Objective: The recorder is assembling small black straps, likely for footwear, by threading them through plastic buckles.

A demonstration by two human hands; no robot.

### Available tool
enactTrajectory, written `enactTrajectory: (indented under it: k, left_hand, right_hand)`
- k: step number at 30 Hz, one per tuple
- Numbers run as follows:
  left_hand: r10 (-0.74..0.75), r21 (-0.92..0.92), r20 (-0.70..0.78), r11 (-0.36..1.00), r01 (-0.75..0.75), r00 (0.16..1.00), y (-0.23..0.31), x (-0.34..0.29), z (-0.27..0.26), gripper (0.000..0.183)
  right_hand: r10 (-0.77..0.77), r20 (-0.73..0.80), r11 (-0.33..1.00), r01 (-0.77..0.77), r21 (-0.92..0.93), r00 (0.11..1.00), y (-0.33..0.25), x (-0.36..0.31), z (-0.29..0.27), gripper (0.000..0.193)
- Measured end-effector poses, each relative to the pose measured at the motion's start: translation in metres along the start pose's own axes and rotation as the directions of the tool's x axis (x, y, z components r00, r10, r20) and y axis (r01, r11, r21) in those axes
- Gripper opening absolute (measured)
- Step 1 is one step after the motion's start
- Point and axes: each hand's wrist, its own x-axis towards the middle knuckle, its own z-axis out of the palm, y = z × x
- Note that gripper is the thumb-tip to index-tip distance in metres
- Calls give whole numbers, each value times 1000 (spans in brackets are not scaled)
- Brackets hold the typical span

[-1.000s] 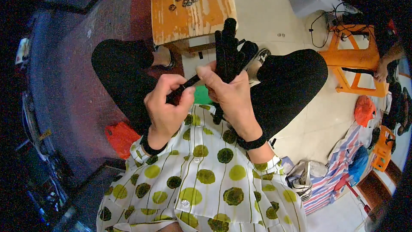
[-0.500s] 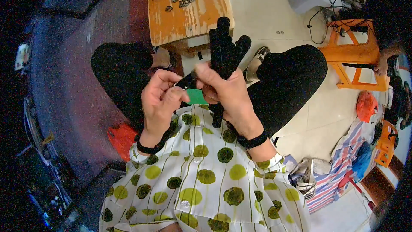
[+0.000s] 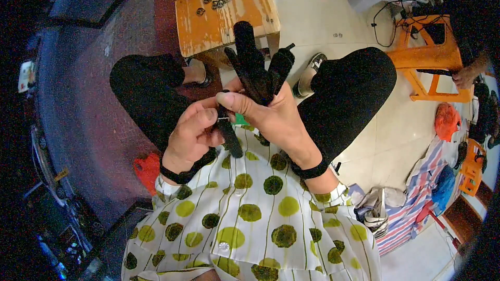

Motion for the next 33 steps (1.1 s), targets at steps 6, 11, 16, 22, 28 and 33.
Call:
enactTrajectory:
  k: [6, 11, 16, 22, 28, 33]
  left_hand:
    - [62, 125, 39, 990, -67, 997, -1, 2, 2, 25]
    - [168, 276, -86, 951, -139, 982, -4, 3, 1, 22]
    - [383, 537, -98, 797, -275, 918, -7, 2, 18, 22]
    - [596, 583, -100, 684, -438, 797, -20, 8, 11, 36]
    - [782, 784, 94, 323, -530, 616, -25, 11, 7, 25]
    - [602, 500, 69, 669, -550, 795, -20, 8, 6, 14]
  right_hand:
    - [76, -39, 967, -65, 246, 996, -1, -3, 8, 15]
    - [58, -109, 989, -42, 143, 992, 1, -3, 13, 12]
    - [-99, -212, 995, 98, -17, 972, 6, -1, 13, 8]
    - [-90, -235, 996, 84, -33, 968, 6, 2, 12, 10]
    - [-97, -220, 995, 100, -1, 971, 6, 3, 15, 10]
    - [0, -163, 987, 25, 156, 987, 1, 2, 11, 11]
